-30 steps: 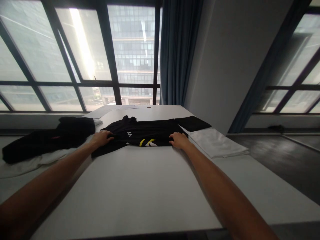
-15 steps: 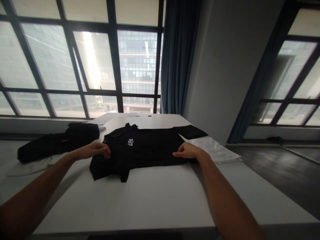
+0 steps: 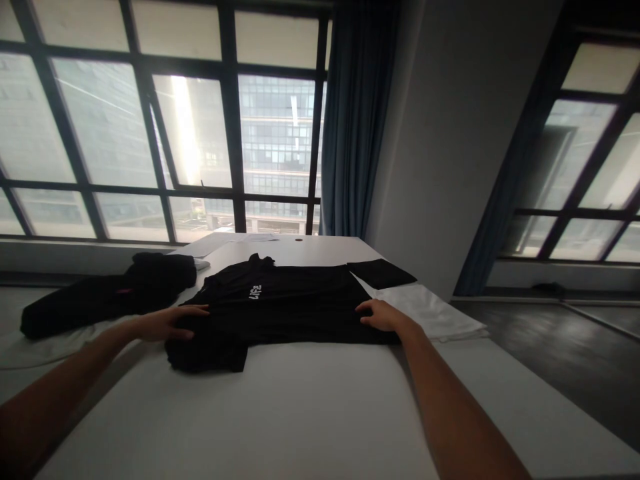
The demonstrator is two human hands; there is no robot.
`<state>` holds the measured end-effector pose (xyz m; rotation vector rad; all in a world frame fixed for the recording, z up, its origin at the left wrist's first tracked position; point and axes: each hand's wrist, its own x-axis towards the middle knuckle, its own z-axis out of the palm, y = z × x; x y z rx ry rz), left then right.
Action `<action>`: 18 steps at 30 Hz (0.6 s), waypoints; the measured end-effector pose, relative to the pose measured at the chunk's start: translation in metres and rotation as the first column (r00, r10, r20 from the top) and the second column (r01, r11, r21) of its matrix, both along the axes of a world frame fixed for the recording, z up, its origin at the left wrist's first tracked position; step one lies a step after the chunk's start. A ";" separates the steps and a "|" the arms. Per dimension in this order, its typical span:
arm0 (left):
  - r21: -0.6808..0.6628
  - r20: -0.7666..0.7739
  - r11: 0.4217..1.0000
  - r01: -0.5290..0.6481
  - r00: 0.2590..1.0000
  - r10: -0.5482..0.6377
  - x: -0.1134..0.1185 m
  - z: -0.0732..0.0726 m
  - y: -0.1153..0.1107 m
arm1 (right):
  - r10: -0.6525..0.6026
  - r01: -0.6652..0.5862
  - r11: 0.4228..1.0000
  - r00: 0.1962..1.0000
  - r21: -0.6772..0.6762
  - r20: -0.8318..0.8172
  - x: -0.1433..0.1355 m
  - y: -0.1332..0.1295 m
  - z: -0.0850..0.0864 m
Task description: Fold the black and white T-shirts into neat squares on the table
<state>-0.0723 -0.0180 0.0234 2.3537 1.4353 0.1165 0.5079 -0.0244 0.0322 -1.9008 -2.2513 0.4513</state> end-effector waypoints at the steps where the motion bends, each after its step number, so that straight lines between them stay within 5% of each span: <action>1: -0.012 0.034 1.000 0.020 0.999 -0.020 -0.005 0.005 -0.007 | -0.008 0.008 1.000 1.000 -0.010 -0.012 0.005 -0.001 0.003; 4: -0.052 0.078 0.996 0.067 0.995 -0.063 -0.010 0.012 -0.026 | 0.043 -0.050 0.993 0.996 -0.105 -0.074 0.010 -0.008 0.013; 9: -0.063 0.063 0.994 0.088 0.994 -0.084 0.001 0.004 -0.035 | 0.147 -0.157 0.946 0.987 -0.284 -0.058 -0.017 -0.019 0.015; 12: 0.012 0.110 0.994 0.113 0.987 -0.113 0.010 0.005 -0.034 | 0.137 -0.132 0.960 0.991 -0.247 0.006 -0.034 -0.020 0.011; 18: -0.025 0.223 0.995 0.094 0.971 -0.086 0.013 0.029 -0.044 | 0.171 -0.168 0.980 0.985 -0.105 0.017 -0.030 -0.022 0.018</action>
